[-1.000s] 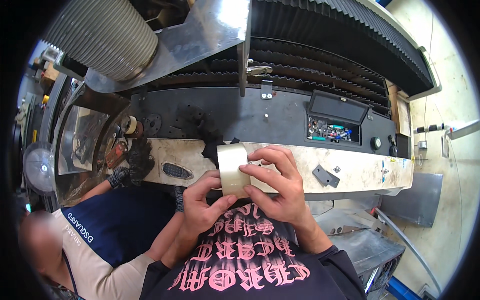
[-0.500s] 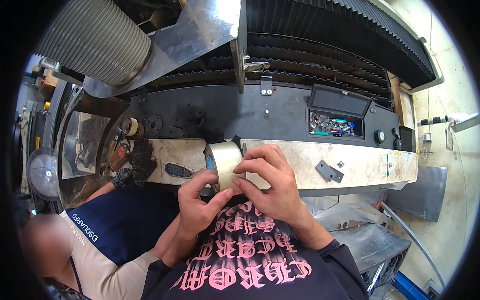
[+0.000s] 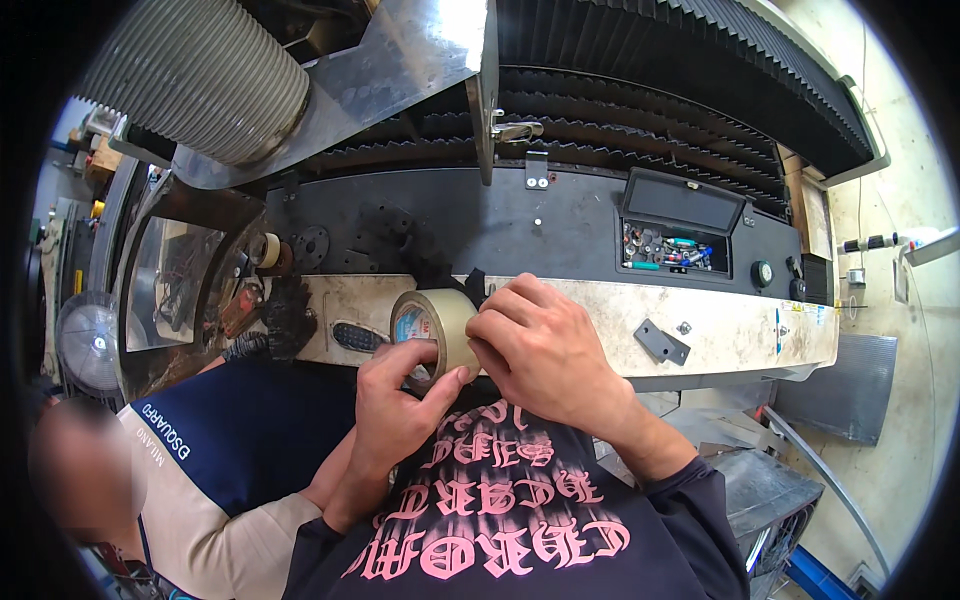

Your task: The person assembles a mechanical component on a workbench, using a handheld remote control to operate a machine. They handle a roll of tape, a black cloth, and a small plastic bag containing metal parts. The person places a metal part into the machine and uses the remote to adjust it.

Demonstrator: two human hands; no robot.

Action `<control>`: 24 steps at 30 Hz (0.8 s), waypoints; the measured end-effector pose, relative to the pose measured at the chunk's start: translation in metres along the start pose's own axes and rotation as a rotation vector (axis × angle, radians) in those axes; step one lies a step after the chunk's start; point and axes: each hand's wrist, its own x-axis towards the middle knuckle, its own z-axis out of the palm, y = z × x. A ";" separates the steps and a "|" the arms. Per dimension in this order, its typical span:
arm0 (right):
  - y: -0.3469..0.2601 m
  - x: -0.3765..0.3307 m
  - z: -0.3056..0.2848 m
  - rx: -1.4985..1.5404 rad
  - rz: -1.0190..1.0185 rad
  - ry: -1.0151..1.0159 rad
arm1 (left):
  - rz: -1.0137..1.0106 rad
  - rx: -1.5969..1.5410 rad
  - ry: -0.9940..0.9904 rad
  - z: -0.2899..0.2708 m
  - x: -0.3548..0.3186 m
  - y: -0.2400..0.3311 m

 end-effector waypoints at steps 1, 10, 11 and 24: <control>0.000 0.001 0.000 0.006 0.000 -0.025 | 0.003 0.017 -0.002 -0.001 0.000 0.001; -0.004 0.006 0.007 -0.075 -0.087 -0.038 | 0.008 0.144 -0.006 -0.008 -0.003 0.003; -0.003 0.006 0.008 -0.065 -0.079 -0.044 | 0.015 0.150 -0.001 -0.008 -0.003 0.003; 0.002 0.011 0.010 0.204 -0.003 -0.134 | -0.018 0.022 -0.038 -0.009 -0.005 0.006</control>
